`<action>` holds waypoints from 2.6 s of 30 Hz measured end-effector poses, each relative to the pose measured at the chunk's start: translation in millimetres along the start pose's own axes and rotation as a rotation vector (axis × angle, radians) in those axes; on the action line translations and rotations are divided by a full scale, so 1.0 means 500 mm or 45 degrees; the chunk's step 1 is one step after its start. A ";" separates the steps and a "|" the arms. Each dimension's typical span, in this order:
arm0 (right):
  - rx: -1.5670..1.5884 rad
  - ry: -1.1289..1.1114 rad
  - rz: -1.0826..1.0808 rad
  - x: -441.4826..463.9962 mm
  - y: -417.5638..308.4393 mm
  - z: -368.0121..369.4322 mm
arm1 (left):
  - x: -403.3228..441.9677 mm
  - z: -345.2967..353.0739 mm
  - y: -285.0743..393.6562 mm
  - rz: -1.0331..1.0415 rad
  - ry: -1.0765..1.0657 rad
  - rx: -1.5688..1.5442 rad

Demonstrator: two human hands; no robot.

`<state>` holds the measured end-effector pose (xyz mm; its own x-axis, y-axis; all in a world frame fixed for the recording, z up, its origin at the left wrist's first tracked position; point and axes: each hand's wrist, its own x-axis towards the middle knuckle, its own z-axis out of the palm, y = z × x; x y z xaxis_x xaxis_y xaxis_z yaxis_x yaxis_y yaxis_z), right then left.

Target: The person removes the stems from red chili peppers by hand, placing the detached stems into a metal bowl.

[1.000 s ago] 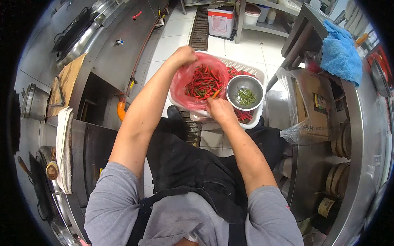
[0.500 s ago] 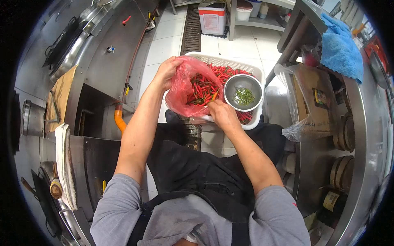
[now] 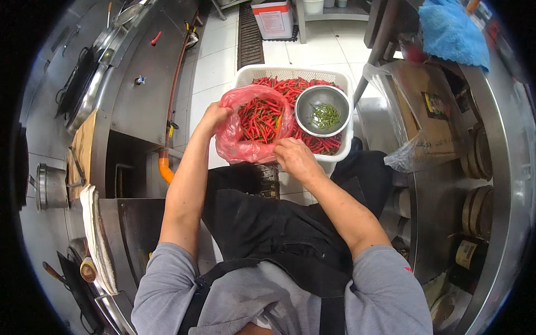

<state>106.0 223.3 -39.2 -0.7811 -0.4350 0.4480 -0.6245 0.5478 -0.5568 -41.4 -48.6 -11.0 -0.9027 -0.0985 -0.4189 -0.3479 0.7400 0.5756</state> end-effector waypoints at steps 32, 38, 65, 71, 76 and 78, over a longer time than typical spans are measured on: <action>0.050 0.058 -0.011 -0.010 0.009 0.025 | -0.036 -0.071 0.050 0.295 -0.014 -1.350; 0.069 0.073 -0.024 0.006 0.009 0.034 | -0.011 -0.088 0.017 0.330 0.112 -1.367; -0.219 0.121 0.114 0.025 0.085 -0.163 | -0.211 -0.040 -0.066 0.818 0.365 0.294; -0.353 -0.187 0.149 -0.006 0.116 -0.130 | -0.101 -0.007 0.022 0.392 0.426 0.518; -0.200 -0.127 -0.030 -0.006 0.117 -0.103 | -0.026 0.045 0.028 0.157 0.312 0.924; -0.222 -0.102 -0.038 -0.006 0.122 -0.098 | -0.019 0.052 0.030 0.105 0.296 0.960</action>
<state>70.3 293.0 -40.5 -0.7642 -0.5048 0.4015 -0.6429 0.6463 -0.4111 -31.5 -19.3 -16.6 -0.9767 -0.0986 -0.1906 -0.0872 0.9939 -0.0677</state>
